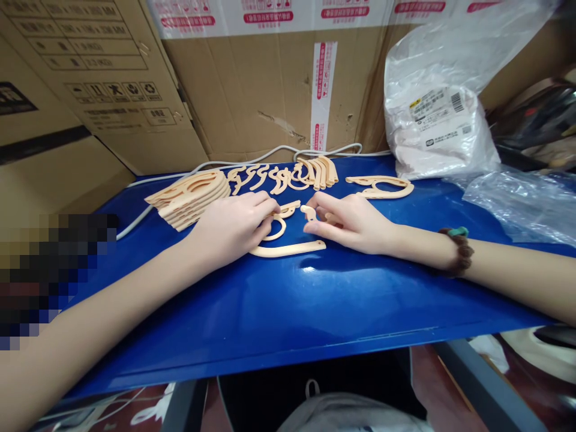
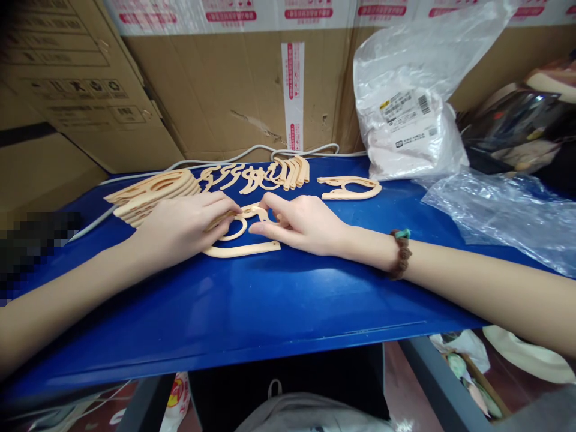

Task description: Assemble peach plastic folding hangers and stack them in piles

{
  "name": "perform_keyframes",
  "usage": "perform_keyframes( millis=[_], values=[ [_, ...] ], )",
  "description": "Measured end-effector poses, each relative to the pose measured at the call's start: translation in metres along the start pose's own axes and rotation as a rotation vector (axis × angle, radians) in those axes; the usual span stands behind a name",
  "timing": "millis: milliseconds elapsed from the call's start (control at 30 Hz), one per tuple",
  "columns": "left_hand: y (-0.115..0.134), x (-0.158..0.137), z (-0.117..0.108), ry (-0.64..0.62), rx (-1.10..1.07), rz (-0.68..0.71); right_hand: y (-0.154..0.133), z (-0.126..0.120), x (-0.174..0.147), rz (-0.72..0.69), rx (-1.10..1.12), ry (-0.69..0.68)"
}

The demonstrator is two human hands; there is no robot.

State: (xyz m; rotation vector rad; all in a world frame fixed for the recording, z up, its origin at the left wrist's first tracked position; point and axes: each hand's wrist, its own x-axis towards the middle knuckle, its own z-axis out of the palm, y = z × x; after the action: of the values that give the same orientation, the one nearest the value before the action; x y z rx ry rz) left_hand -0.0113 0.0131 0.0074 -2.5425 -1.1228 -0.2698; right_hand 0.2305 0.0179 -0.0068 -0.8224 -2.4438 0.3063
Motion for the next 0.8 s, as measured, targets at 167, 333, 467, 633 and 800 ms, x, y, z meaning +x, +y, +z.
perform_keyframes(
  millis=[167,333,467,633,800],
  values=[
    [0.013,-0.002,-0.008,0.030,-0.096,0.038,0.001,0.002,0.001,0.089,-0.063,0.073],
    [0.028,-0.006,-0.015,-0.014,-0.282,0.164,0.001,-0.001,0.002,0.148,-0.004,0.097],
    [0.031,-0.007,-0.013,-0.052,-0.371,0.206,0.000,-0.002,0.002,0.149,0.023,0.085],
    [0.028,-0.007,-0.006,-0.080,-0.446,0.137,-0.001,0.001,0.001,0.184,0.038,0.090],
    [0.025,-0.007,-0.002,-0.172,-0.512,0.095,-0.003,0.001,0.003,0.222,-0.006,0.032]
  ],
)
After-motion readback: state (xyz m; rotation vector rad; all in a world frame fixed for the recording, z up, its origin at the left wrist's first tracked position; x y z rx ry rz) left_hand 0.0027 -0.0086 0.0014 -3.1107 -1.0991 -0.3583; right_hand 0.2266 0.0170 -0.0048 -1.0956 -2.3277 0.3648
